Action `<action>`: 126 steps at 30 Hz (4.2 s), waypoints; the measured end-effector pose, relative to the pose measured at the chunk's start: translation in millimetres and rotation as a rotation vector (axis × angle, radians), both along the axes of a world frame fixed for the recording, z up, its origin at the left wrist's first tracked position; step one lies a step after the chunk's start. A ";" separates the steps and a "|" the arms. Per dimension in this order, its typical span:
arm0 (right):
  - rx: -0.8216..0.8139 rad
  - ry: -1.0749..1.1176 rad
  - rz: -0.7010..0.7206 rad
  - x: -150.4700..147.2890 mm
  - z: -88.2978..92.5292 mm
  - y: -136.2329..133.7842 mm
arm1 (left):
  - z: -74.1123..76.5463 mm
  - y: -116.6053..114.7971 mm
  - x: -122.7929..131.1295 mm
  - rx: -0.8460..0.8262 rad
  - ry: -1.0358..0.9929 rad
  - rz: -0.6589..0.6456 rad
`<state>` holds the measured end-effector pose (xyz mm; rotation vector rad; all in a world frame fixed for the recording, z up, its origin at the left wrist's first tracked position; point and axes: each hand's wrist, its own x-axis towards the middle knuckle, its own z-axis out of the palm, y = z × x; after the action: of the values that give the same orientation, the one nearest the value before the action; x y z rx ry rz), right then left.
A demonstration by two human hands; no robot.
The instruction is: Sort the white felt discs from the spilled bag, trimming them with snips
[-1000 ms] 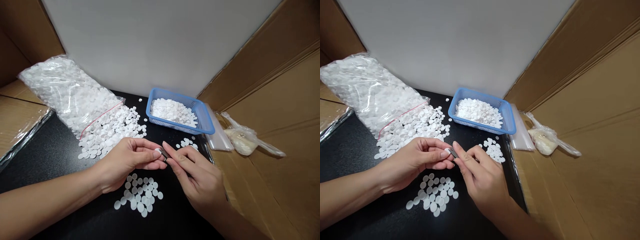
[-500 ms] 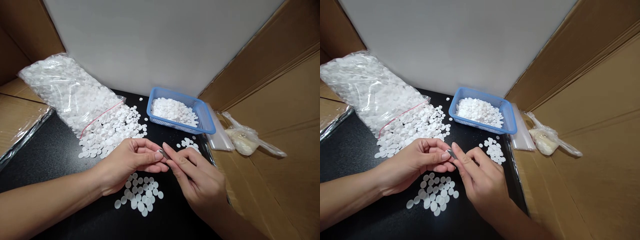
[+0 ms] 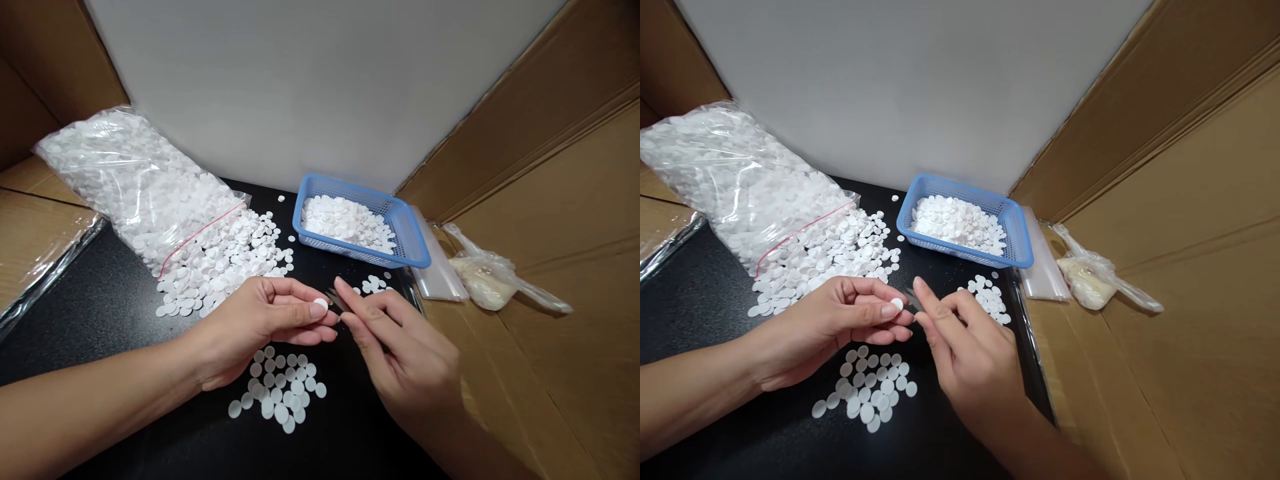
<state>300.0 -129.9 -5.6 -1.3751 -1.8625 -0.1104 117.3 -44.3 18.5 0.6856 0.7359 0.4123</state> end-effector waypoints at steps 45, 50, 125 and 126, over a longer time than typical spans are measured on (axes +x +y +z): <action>0.000 -0.059 0.005 -6.5 3.3 -5.0 | 1.5 -2.6 -1.1 0.113 0.079 -0.075; -0.002 -0.061 -0.007 -6.9 4.5 -5.6 | 1.6 -1.8 -0.7 0.126 0.081 -0.086; -0.142 -0.076 -0.103 11.3 1.1 9.8 | 9.9 16.2 -9.1 0.844 0.186 -0.204; -0.154 -0.084 -0.114 14.1 -1.7 13.2 | 10.6 16.1 -9.0 0.919 0.197 -0.205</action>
<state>314.0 -116.7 -7.3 -1.6050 -1.8937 -0.0852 108.2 -28.2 29.1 1.6696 0.6317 0.4948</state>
